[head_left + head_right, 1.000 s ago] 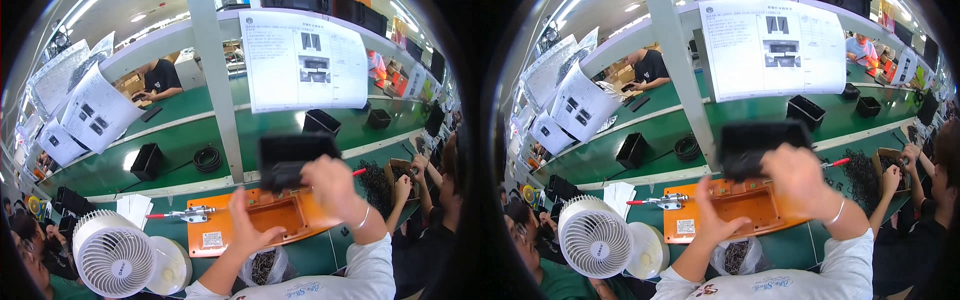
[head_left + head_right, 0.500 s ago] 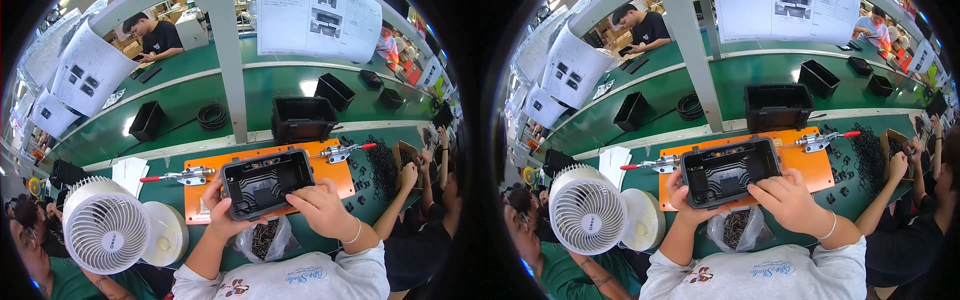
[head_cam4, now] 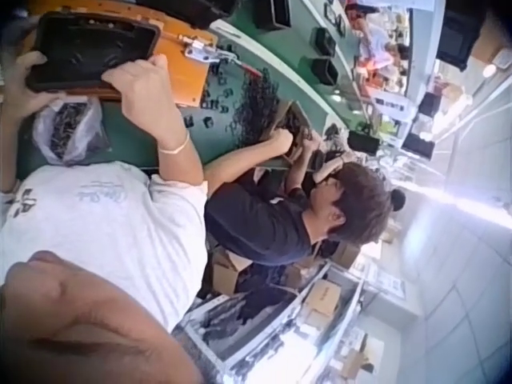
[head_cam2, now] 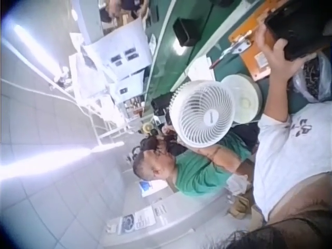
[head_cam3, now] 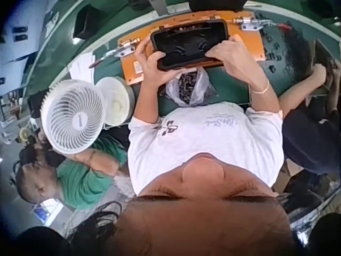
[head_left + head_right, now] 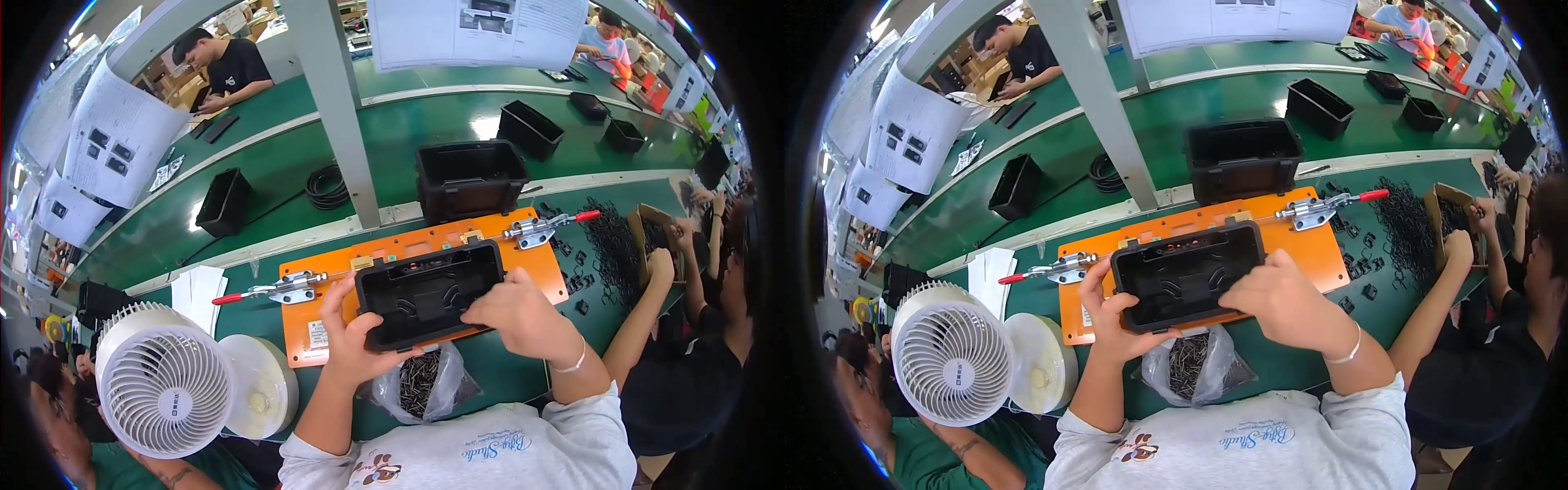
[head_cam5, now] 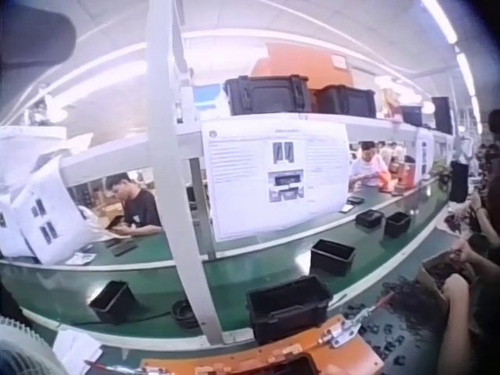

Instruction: Assembling small metal components onto a black plastic casing using a manual assembly jig.

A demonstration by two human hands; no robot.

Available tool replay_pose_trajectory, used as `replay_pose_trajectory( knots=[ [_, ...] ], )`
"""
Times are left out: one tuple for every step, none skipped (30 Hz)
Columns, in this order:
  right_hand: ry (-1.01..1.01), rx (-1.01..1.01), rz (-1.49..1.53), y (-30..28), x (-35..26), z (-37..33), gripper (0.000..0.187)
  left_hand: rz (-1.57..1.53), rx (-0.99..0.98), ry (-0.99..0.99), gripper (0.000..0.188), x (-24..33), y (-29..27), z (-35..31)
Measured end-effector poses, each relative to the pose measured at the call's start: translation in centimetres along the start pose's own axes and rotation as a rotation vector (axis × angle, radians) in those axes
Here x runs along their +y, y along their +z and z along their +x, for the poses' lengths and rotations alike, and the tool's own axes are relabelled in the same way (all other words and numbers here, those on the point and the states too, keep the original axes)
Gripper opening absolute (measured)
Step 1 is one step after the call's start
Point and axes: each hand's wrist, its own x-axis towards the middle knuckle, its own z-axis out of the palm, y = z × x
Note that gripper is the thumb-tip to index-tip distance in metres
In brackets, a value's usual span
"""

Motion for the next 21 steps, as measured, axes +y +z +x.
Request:
replay_pose_trajectory(
  knots=[
    [0.015,-0.033,-0.011,0.1,0.1,0.1,0.027,-0.007,-0.006,0.002,0.066,0.0,0.1,0.0],
    [0.024,-0.031,-0.011,0.0,-0.4,0.3,0.027,-0.02,0.001,0.002,0.066,-0.1,0.2,-0.1],
    [0.04,-0.019,-0.023,0.0,-1.3,0.9,0.024,-0.025,0.012,-0.003,0.066,-0.2,0.2,-0.3],
    [0.055,-0.007,-0.034,0.0,-1.8,1.2,0.022,-0.024,0.01,-0.005,0.066,-0.2,0.1,-0.3],
    [0.055,-0.007,-0.031,0.3,-1.9,1.1,0.022,-0.01,0.011,-0.013,0.065,-0.2,0.0,-0.4],
    [0.04,0.028,-0.056,0.7,-1.8,1.1,0.02,0.001,0.015,-0.021,0.065,-0.2,0.0,-0.4],
    [0.025,0.063,-0.082,1.0,-1.8,1.1,0.019,0.002,0.016,-0.021,0.065,-0.3,0.1,-0.2],
    [0.024,0.062,-0.082,1.0,-1.7,1.2,0.019,-0.051,0.013,-0.051,0.064,-0.3,0.2,0.0],
    [0.009,0.044,-0.042,1.0,-1.1,1.6,0.016,-0.103,0.008,-0.087,0.063,-0.4,0.4,0.0],
    [-0.005,0.026,-0.002,1.0,-0.7,1.9,0.013,-0.102,0.006,-0.095,0.063,-0.3,0.4,0.0],
    [-0.005,0.02,0.004,1.1,-0.6,2.0,0.013,-0.099,-0.014,-0.122,0.064,-0.1,0.3,0.1],
    [0.013,-0.003,0.03,1.1,-0.8,1.9,0.015,-0.097,-0.034,-0.145,0.065,0.3,0.0,0.1],
    [0.031,-0.027,0.057,1.0,-0.9,1.9,0.017,-0.096,-0.035,-0.152,0.065,0.4,-0.1,0.1],
    [0.031,-0.032,0.063,1.0,-0.9,2.0,0.017,-0.108,-0.034,-0.152,0.063,0.5,-0.2,0.1],
    [0.019,-0.053,0.046,0.9,-0.8,2.1,0.016,-0.123,-0.035,-0.152,0.061,0.5,-0.3,0.2],
    [0.007,-0.074,0.03,0.9,-0.7,2.2,0.015,-0.124,-0.04,-0.161,0.061,0.7,-0.5,0.3],
    [0.011,-0.079,0.037,1.0,-0.4,2.4,0.015,-0.102,-0.058,-0.18,0.059,0.8,-0.6,0.6],
    [0.005,-0.1,0.038,1.2,0.1,2.7,0.015,-0.075,-0.072,-0.201,0.057,0.9,-0.7,0.7],
    [-0.001,-0.121,0.039,1.5,0.4,2.8,0.016,-0.157,-0.075,-0.275,0.055,0.5,-0.4,0.3],
    [-0.004,-0.126,0.047,2.0,0.4,2.7,0.016,-0.153,-0.076,-0.284,0.055,0.9,-0.5,0.1],
    [0.034,-0.113,0.035,2.6,0.4,2.4,0.016,-0.064,-0.085,-0.269,0.055,1.1,-0.4,0.1]
  ],
)
